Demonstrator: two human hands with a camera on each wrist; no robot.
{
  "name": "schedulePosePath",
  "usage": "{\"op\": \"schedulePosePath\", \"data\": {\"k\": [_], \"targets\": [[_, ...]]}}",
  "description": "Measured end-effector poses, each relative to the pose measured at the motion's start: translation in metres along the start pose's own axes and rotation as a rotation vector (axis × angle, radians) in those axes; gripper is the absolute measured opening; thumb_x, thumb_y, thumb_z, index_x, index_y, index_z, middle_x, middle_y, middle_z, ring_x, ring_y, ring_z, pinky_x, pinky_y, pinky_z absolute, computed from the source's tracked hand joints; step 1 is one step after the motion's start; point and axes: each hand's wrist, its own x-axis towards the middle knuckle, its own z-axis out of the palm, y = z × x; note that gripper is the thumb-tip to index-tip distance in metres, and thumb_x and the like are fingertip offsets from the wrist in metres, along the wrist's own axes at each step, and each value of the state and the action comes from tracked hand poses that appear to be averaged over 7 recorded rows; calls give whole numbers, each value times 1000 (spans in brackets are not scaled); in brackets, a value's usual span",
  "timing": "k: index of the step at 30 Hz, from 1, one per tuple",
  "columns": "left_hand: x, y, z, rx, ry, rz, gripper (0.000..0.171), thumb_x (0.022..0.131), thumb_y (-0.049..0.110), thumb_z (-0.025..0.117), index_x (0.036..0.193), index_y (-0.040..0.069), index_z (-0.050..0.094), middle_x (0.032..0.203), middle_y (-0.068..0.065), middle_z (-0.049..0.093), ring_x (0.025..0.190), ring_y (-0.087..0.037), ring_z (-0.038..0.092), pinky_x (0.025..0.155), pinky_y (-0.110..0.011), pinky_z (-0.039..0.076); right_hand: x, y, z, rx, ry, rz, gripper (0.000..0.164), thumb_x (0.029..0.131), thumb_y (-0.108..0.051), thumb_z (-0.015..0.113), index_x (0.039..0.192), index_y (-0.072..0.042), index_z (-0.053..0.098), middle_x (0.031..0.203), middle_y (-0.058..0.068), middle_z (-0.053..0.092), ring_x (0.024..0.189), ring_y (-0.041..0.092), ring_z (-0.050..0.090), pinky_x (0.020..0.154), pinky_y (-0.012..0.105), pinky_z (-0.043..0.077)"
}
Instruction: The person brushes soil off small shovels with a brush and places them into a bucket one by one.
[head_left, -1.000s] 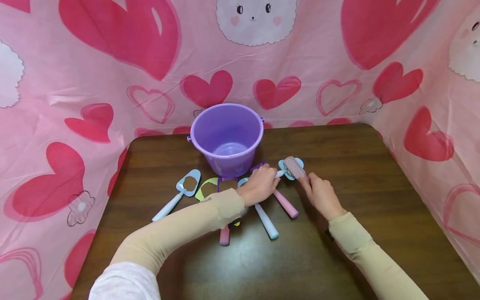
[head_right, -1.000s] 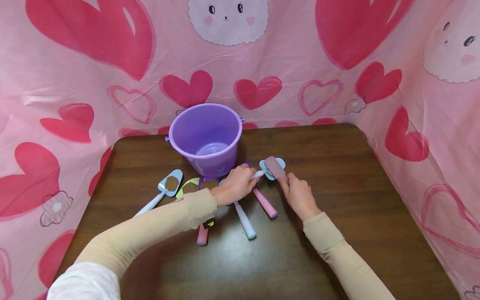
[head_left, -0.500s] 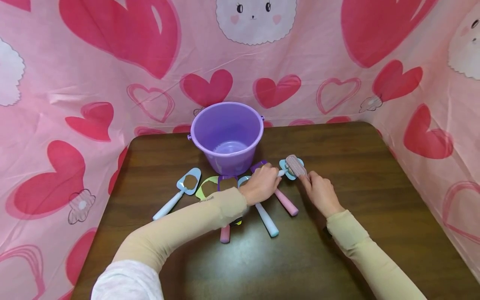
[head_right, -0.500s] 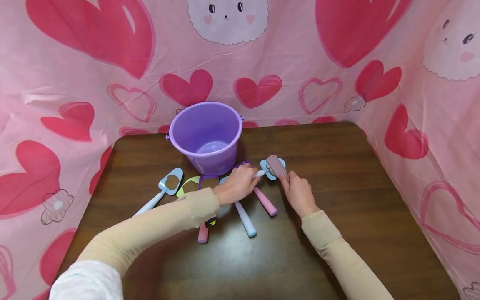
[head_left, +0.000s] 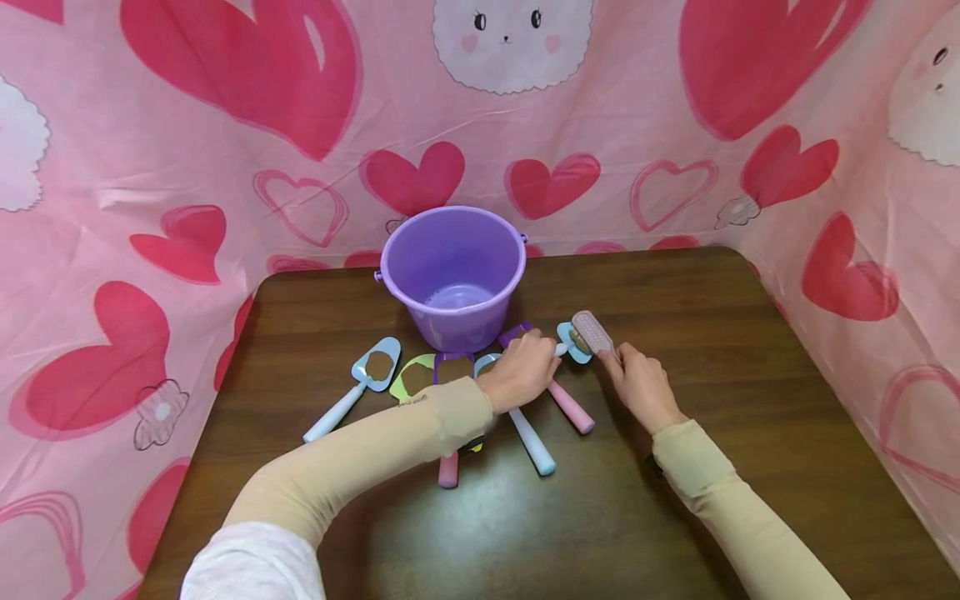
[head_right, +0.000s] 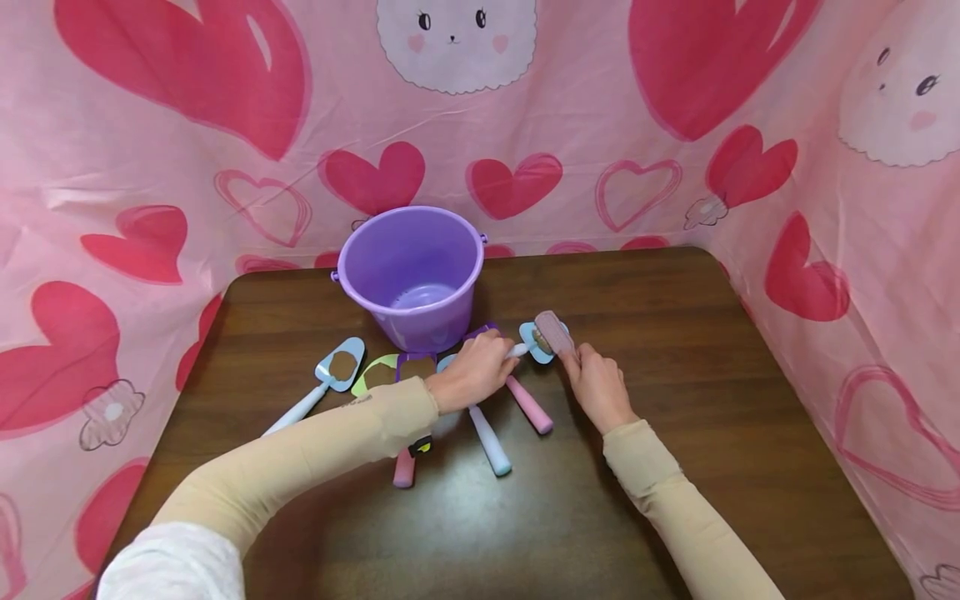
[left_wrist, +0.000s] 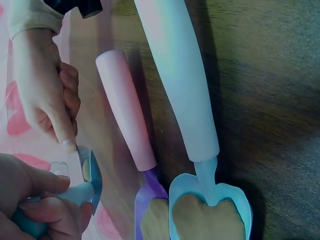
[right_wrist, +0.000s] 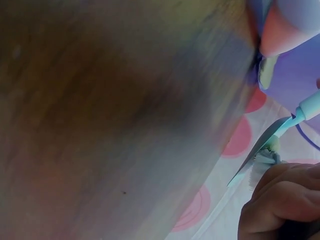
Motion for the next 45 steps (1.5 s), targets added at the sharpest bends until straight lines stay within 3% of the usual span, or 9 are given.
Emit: {"op": "schedulePosePath", "data": {"k": [9,17,24,33,37,42,45], "targets": [[0,0,-1,-14,2,2,21,102,15,66,84,4,70,80,-7,59,82,-22,63,70,-35,55,2,5,-3,-16,52,-6,34,108,-26,56,86,0,55,73,20,60,66,44,59,64,58,48],[-1,1,-9,-21,14,-28,20,102,17,66,86,4,70,83,-8,59,82,-24,65,70,-37,57,5,37,-16,-1,75,11,36,108,-25,55,83,0,53,68,13,53,61,32,53,58,44,43],[-1,-4,-11,-36,-6,-64,22,101,15,66,82,6,66,82,-8,59,81,-23,64,74,-38,57,3,30,-19,17,120,10,36,108,-29,53,86,-1,54,70,15,56,63,34,54,59,46,44],[-3,-5,-6,-45,28,-71,20,101,15,66,84,4,62,83,-11,61,84,-27,65,75,-41,57,0,9,-15,123,-119,-101,34,108,-34,57,90,-6,59,65,1,49,57,17,48,52,31,39],[-5,-4,-5,-75,35,-60,22,101,14,66,82,5,59,80,-9,57,81,-25,64,73,-40,56,0,10,-14,82,-108,-94,33,108,-32,56,91,-3,59,67,4,50,60,20,49,54,33,39],[-8,-6,-5,-113,26,-46,22,100,13,66,81,6,58,77,-6,53,76,-22,60,68,-37,55,2,15,-19,23,-55,-47,33,109,-28,54,100,3,60,76,13,60,66,27,54,59,38,43],[-8,-7,-5,-114,25,-61,19,99,13,68,84,5,60,78,-6,53,76,-21,59,68,-35,54,3,14,-18,39,-71,-72,33,108,-30,56,99,1,61,76,12,60,65,26,54,59,37,42]]}}
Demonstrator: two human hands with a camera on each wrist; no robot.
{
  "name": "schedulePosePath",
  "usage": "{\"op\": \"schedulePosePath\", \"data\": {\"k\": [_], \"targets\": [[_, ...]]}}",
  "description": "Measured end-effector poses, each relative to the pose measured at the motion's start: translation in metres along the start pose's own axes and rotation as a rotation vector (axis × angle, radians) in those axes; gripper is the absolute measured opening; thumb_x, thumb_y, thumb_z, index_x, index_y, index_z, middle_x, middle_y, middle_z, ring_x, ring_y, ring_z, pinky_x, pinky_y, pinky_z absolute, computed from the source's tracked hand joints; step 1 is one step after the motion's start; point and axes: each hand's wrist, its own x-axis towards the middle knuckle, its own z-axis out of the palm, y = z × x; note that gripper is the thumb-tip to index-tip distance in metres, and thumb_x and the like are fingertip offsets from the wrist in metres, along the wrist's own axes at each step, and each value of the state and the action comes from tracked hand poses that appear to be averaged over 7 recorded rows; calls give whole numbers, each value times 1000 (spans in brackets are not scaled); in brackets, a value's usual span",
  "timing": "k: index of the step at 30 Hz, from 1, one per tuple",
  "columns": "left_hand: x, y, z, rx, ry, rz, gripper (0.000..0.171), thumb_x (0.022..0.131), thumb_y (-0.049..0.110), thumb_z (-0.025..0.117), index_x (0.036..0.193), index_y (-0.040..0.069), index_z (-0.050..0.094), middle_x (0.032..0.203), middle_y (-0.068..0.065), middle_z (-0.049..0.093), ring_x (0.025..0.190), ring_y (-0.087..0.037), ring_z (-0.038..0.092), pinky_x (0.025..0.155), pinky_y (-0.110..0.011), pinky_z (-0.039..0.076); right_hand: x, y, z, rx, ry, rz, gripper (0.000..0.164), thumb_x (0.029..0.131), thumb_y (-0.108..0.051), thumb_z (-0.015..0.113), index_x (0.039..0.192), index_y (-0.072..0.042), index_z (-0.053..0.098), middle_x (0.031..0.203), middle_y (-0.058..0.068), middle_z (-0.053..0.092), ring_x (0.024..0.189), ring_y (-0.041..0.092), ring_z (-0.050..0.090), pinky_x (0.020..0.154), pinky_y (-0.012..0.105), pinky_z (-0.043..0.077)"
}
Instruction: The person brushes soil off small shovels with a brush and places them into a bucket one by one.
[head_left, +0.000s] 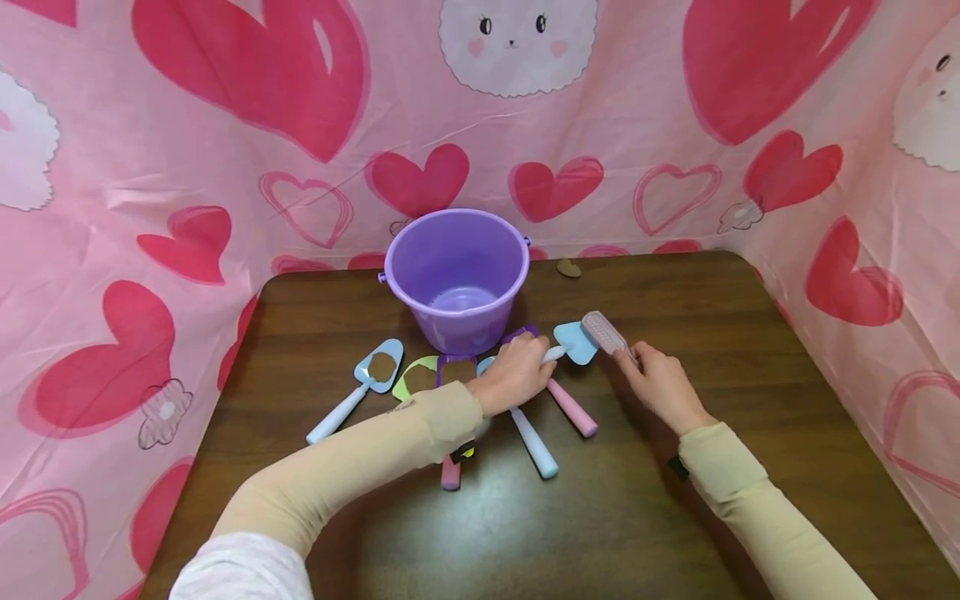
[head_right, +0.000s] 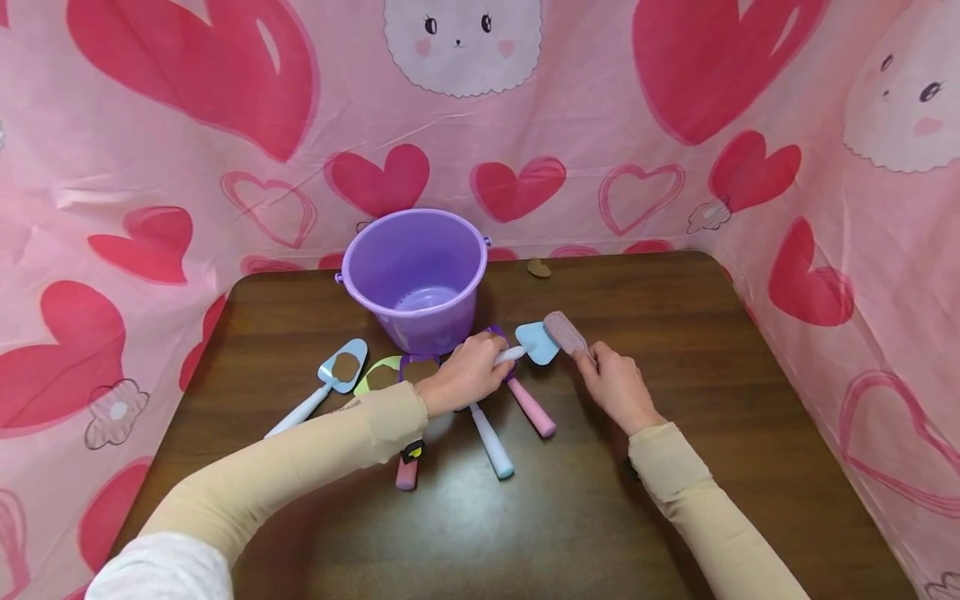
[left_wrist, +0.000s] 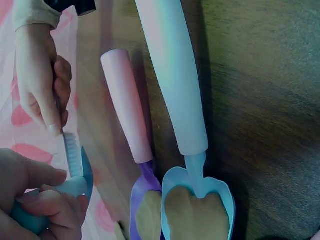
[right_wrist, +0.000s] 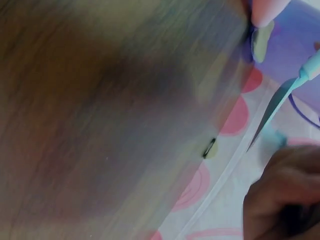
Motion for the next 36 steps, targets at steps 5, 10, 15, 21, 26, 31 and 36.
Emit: {"op": "schedulePosePath", "data": {"k": [5,10,15,21,26,31,36], "targets": [[0,0,0,-20,-8,-25,7,93,5,70,93,3,64,83,-7,55,78,-21,59,67,-33,53,-1,-2,5,57,-85,-66,33,107,-36,58,93,-7,60,67,2,49,60,18,48,54,31,39],[-4,-1,3,-71,-20,-31,16,87,-1,69,103,1,66,89,-8,58,80,-20,59,68,-31,52,-6,2,4,14,-53,1,31,108,-30,57,100,0,60,72,8,56,62,22,51,56,34,41],[-5,-3,3,-81,19,-24,18,87,0,70,105,2,65,91,-8,61,81,-21,61,71,-32,54,-6,1,0,-3,14,-4,29,107,-26,57,103,2,61,80,15,64,66,25,54,59,37,43],[-4,-3,4,-119,24,-12,22,89,3,70,110,3,65,96,-8,63,86,-23,63,74,-35,55,-6,-6,2,58,-74,-78,28,107,-30,59,94,-6,59,65,0,47,55,16,46,50,30,39],[-4,-3,5,-151,35,-6,22,89,4,71,111,3,67,99,-9,66,88,-22,63,76,-34,54,-5,-2,-1,1,-54,-37,25,108,-26,56,101,-2,57,68,6,50,58,20,49,52,33,40],[-3,-4,7,-145,35,4,23,90,5,72,112,3,68,99,-9,67,88,-22,64,75,-33,54,-5,0,-8,-43,25,-14,25,108,-23,56,98,-1,57,73,13,59,62,26,52,55,39,42],[-1,-2,8,-154,48,18,21,89,5,71,109,3,68,96,-8,65,87,-22,63,74,-34,54,-5,-8,-6,5,-3,-77,28,107,-29,59,90,-7,58,64,-1,46,57,17,45,52,32,36]]}}
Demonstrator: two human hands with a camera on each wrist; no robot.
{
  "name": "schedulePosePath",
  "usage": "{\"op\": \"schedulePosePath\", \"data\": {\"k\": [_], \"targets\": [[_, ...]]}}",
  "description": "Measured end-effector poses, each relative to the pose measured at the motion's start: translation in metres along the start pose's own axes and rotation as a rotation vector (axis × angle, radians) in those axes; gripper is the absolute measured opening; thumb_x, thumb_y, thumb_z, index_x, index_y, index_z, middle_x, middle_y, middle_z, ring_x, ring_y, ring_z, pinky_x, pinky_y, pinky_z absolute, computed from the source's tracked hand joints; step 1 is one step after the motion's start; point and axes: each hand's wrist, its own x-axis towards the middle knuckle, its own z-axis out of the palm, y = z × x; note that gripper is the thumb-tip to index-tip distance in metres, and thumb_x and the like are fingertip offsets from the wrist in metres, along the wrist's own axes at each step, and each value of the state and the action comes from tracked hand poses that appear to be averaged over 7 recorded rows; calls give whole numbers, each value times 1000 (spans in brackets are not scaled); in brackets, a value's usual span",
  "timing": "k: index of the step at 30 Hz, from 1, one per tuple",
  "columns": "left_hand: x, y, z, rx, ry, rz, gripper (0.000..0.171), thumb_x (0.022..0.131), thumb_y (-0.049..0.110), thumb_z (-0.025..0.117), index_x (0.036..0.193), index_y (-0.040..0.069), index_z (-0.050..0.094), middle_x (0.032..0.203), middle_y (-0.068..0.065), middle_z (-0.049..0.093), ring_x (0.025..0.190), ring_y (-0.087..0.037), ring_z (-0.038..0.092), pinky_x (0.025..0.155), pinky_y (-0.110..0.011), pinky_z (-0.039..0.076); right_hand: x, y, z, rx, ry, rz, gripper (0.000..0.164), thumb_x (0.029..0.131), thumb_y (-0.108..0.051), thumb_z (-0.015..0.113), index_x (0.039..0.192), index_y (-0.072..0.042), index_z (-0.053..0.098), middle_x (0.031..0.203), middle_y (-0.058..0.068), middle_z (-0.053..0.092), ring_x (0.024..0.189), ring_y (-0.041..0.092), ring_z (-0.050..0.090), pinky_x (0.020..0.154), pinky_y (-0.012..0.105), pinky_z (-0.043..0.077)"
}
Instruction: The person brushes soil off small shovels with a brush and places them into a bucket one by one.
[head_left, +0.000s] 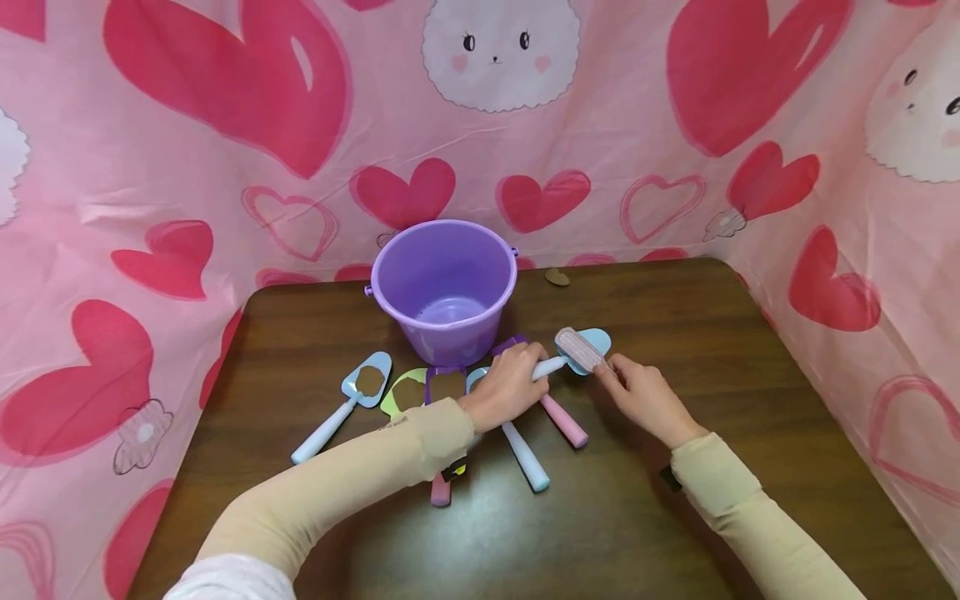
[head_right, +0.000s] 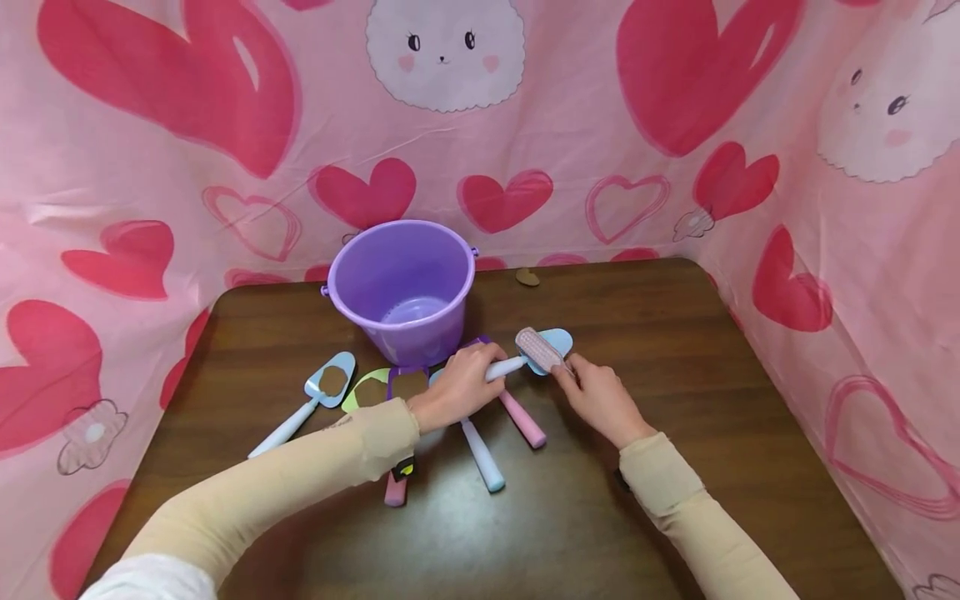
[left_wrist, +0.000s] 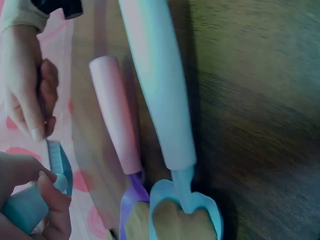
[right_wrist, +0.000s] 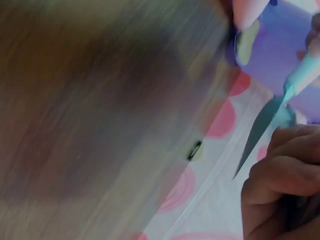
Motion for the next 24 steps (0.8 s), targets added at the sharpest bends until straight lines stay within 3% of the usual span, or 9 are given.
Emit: {"op": "schedulePosePath", "data": {"k": [2,9,13,18,24], "targets": [[0,0,0,-2,10,7,20,89,5,71,109,3,68,96,-8,65,87,-23,63,75,-36,54,0,-1,1,-5,-7,2,28,107,-28,59,90,-7,58,64,-1,45,57,17,45,52,32,36],[-1,-5,1,5,19,-5,19,90,6,73,108,3,70,95,-9,67,87,-22,63,77,-34,54,-4,7,-7,-90,31,166,29,109,-25,54,97,1,57,73,14,58,63,29,53,59,44,43],[-2,-9,0,-28,25,-28,22,90,9,73,111,3,68,96,-9,67,86,-21,63,75,-33,54,-6,7,-12,-74,102,163,30,108,-26,54,98,2,59,78,16,63,65,30,53,60,44,44],[1,-12,-2,-175,20,-116,20,93,17,70,108,3,69,90,-7,67,78,-16,59,70,-29,50,-9,5,-19,-32,211,107,30,108,-27,56,95,-1,60,72,10,57,63,28,52,58,38,40],[4,-13,-3,-431,-102,-223,37,106,26,51,103,-5,73,92,-17,74,75,-12,59,71,-23,45,-14,-1,-24,-3,164,102,35,110,-33,51,89,-6,58,69,4,51,64,23,49,60,36,38]]}}
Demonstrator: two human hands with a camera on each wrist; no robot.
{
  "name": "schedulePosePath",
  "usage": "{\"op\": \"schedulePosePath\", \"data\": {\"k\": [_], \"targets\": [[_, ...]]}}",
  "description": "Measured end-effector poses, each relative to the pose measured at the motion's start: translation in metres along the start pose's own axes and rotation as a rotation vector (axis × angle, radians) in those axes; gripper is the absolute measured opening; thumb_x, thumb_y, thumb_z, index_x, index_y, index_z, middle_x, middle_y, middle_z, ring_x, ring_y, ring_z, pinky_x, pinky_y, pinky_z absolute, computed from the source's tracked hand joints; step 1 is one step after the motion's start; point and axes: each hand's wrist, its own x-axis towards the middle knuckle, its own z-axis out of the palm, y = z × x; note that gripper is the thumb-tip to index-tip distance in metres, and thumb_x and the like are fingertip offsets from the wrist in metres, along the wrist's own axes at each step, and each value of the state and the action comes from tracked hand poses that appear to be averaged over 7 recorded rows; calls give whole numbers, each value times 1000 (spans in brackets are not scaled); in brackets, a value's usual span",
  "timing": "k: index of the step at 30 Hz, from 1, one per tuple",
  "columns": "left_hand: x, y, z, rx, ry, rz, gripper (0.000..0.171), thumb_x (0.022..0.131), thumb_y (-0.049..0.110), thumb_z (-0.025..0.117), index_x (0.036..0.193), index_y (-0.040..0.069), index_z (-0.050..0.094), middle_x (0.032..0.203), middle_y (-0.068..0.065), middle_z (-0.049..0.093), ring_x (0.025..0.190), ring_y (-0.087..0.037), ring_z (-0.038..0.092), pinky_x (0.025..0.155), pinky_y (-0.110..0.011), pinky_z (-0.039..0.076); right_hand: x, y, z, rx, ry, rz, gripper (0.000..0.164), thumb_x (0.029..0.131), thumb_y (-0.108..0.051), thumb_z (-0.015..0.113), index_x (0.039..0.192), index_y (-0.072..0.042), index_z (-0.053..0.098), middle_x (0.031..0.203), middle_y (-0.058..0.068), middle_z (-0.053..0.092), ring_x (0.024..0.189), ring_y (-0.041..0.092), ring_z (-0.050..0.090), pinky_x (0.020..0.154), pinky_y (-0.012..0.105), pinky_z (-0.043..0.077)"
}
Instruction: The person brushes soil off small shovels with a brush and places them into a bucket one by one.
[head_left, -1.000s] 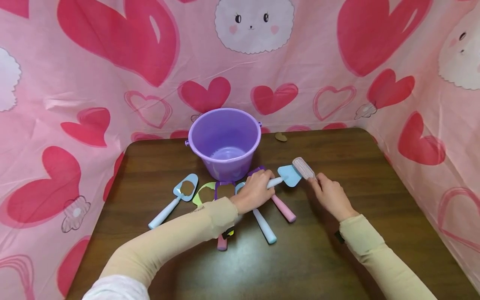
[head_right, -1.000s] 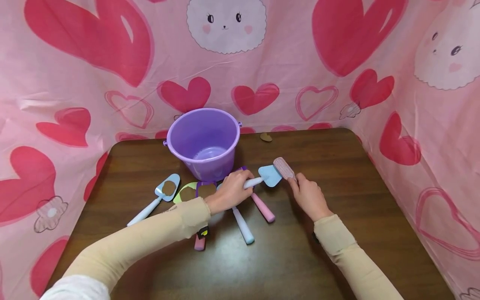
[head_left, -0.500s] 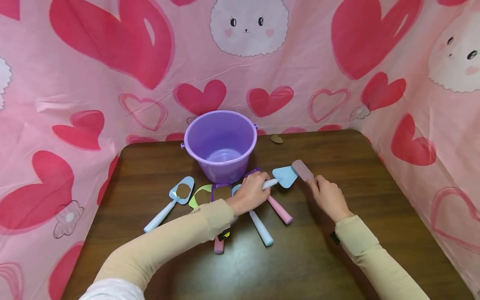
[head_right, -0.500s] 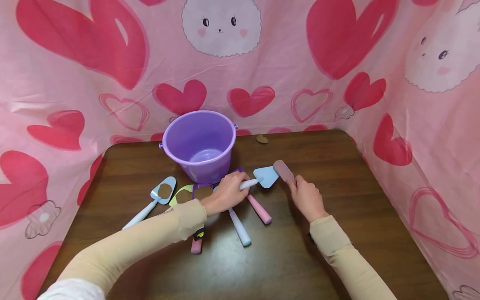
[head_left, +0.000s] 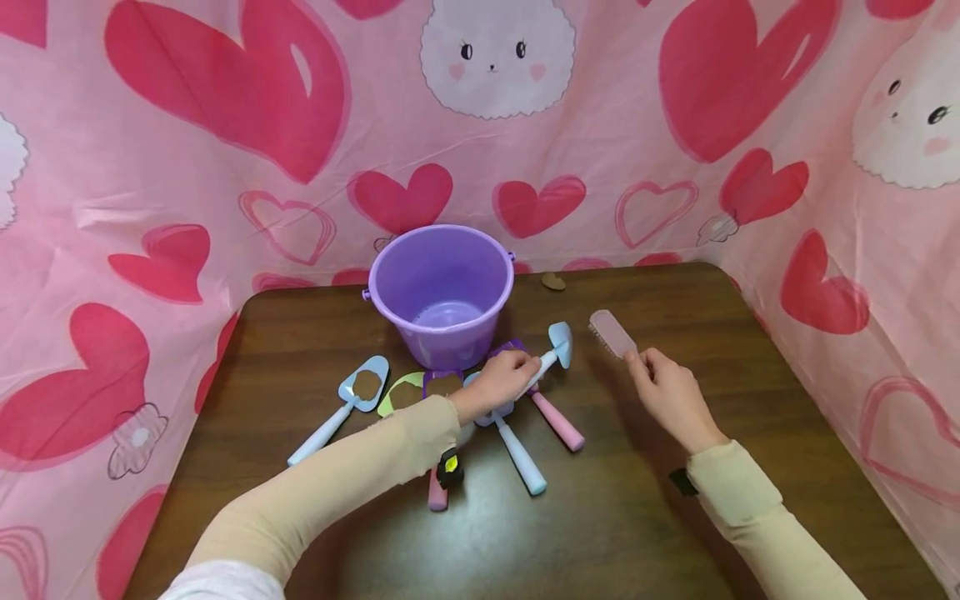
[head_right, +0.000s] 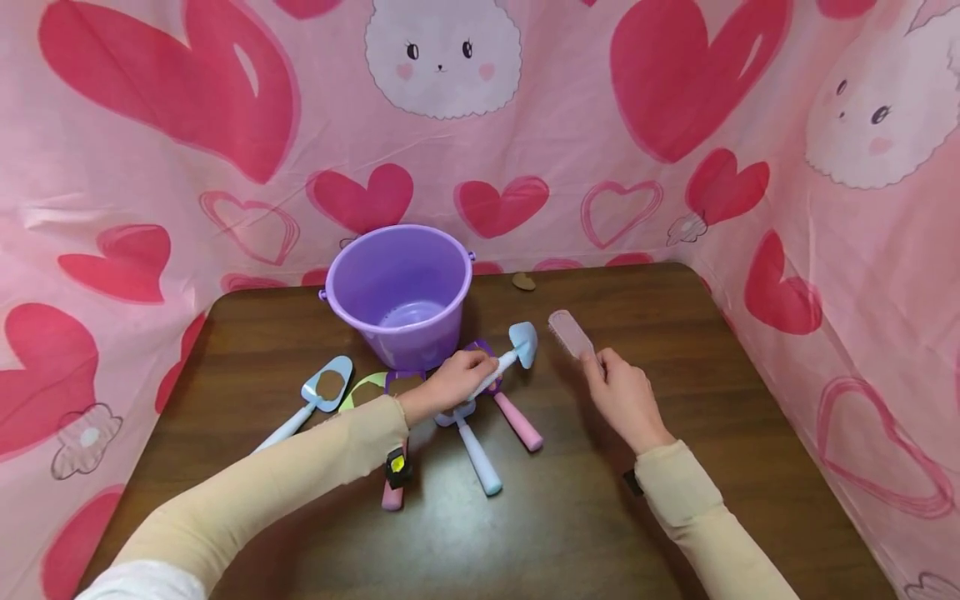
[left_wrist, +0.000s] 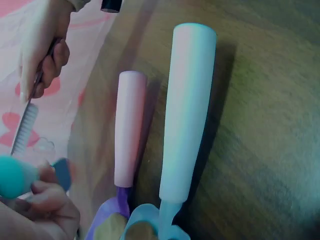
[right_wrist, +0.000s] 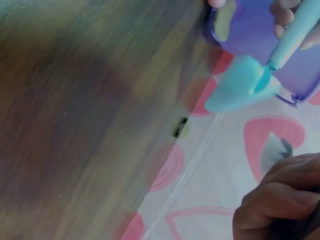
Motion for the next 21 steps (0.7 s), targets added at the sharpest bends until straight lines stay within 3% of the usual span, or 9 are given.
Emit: {"op": "schedulePosePath", "data": {"k": [3,6,13,21], "targets": [[0,-1,3,-108,-36,-21,43,110,24,43,109,-8,71,95,-23,72,80,-20,63,74,-23,45,-1,-3,0,7,-45,-6,37,110,-35,51,87,-6,59,67,3,49,63,22,48,59,35,38],[1,-3,7,-127,-39,-4,43,110,22,40,111,-8,70,95,-24,70,80,-20,61,76,-24,44,0,-4,3,26,-93,-13,37,110,-34,52,87,-7,59,65,1,46,60,19,46,56,33,36],[-6,-2,9,-65,-41,21,44,107,24,38,105,-5,71,94,-22,68,63,-10,45,58,-24,37,4,-7,11,75,-182,-15,37,109,-37,54,89,-6,61,66,0,45,59,18,44,53,30,36],[-8,-4,7,18,-22,65,42,107,26,41,99,1,74,92,-15,71,64,-8,46,60,-23,39,10,0,9,42,-179,67,41,110,-38,50,98,-1,62,71,5,50,65,21,49,59,34,40]]}}
